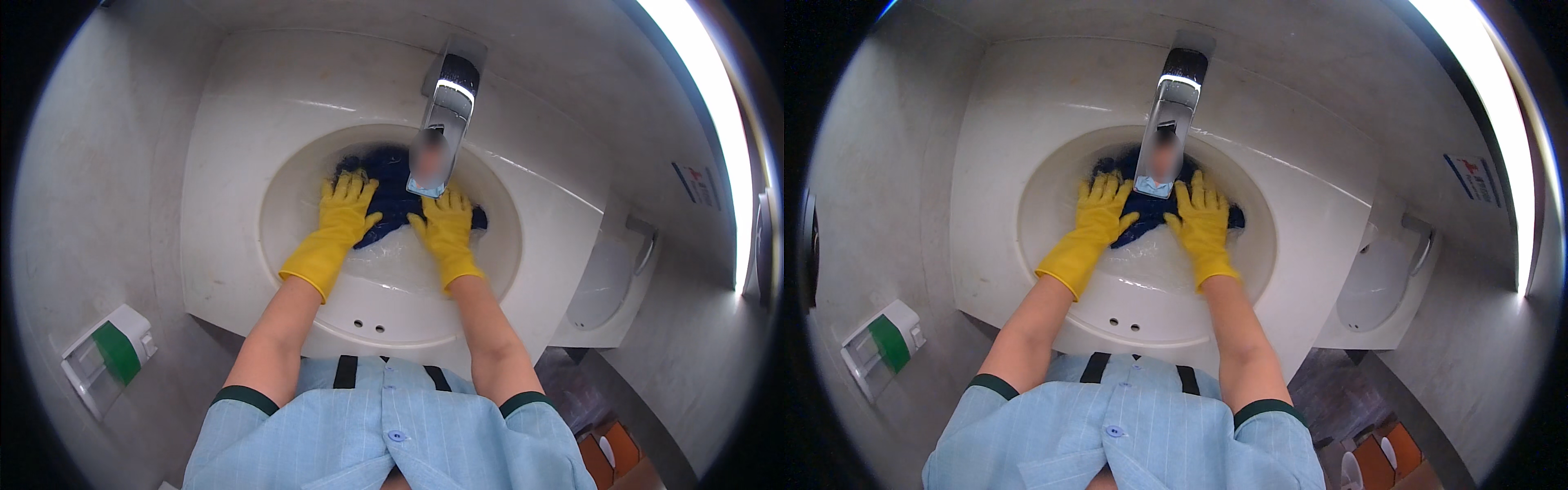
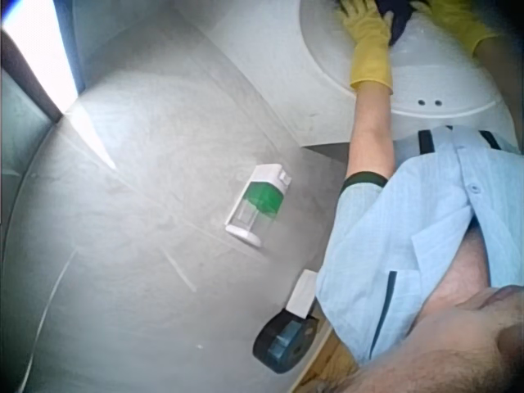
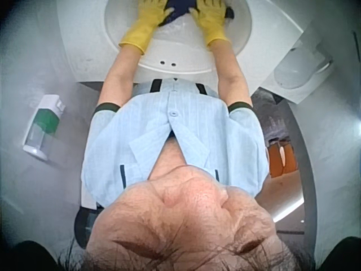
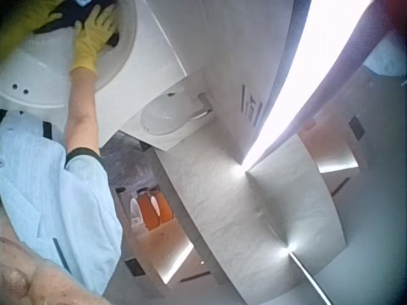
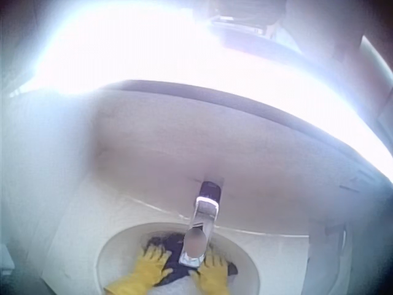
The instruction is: The person cleans a bathroom sink using a blue cloth and a blue bucket. They wet the cloth, wring it out, and wipe the sink basin, faucet, and surrounding countertop. The person repeatedly rinses and wrings the cloth under the faucet while cleaning.
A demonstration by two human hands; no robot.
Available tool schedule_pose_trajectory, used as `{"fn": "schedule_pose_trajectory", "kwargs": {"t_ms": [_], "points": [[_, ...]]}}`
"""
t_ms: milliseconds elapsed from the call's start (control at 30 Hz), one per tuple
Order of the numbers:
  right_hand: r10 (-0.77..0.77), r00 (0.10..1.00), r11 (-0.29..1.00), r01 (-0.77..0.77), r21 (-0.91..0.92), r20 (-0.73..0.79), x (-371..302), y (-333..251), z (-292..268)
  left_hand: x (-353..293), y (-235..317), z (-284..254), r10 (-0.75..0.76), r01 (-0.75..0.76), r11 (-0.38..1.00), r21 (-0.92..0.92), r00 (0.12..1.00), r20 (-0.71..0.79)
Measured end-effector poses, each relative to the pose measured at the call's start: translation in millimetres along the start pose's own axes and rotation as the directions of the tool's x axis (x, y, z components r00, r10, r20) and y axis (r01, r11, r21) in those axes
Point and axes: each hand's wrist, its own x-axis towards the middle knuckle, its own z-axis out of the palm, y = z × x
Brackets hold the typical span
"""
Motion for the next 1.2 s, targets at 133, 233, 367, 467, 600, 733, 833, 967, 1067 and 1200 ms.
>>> {"fn": "schedule_pose_trajectory", "kwargs": {"t_ms": [133, 233, 367, 467, 600, 733, 833, 967, 1067, 1200], "points": [[-0.198, 0.979, 0.970, 0.188, -0.153, -0.055, -11, -13, 17, 5, 6, -2, -0.025, 0.028, 1.000, -0.014, 0.985, 0.168], [-0.141, 0.989, 0.988, 0.138, -0.069, -0.036, -12, 9, 3, -4, 7, -4, -0.136, 0.176, 0.966, -0.187, 0.968, 0.210], [0.124, 0.989, 0.991, -0.127, 0.031, 0.083, 4, 10, -26, -26, -5, -3, -0.382, 0.447, 0.586, -0.676, 0.888, 0.256], [0.138, 0.986, 0.986, -0.146, 0.081, 0.093, -2, 5, -35, -36, 13, -87, -0.343, 0.551, 0.169, -0.817, 0.810, 0.476], [0.095, 0.994, 0.981, -0.101, 0.163, 0.044, -18, -11, -60, -69, 32, -177, -0.207, 0.434, -0.162, -0.886, 0.863, 0.460], [-0.036, 0.999, 0.927, 0.033, 0.374, 0.002, -18, -27, -62, -94, 44, -229, -0.074, 0.304, -0.190, -0.934, 0.944, 0.322], [-0.132, 0.988, 0.808, 0.151, 0.569, -0.075, -10, -38, -41, -102, 44, -256, -0.058, 0.279, -0.198, -0.940, 0.954, 0.295], [-0.065, 0.995, 0.567, 0.100, 0.818, -0.076, -4, -43, 18, -109, 24, -267, -0.067, 0.277, -0.202, -0.939, 0.953, 0.296], [0.045, 0.995, 0.316, -0.101, 0.943, 0.091, -14, -42, 20, -116, 7, -262, -0.215, 0.224, -0.119, -0.967, 0.945, 0.245], [0.244, 0.921, 0.312, -0.370, 0.875, 0.303, -22, 3, -14, -107, -26, -246, -0.254, 0.196, -0.071, -0.978, 0.945, 0.208]]}}
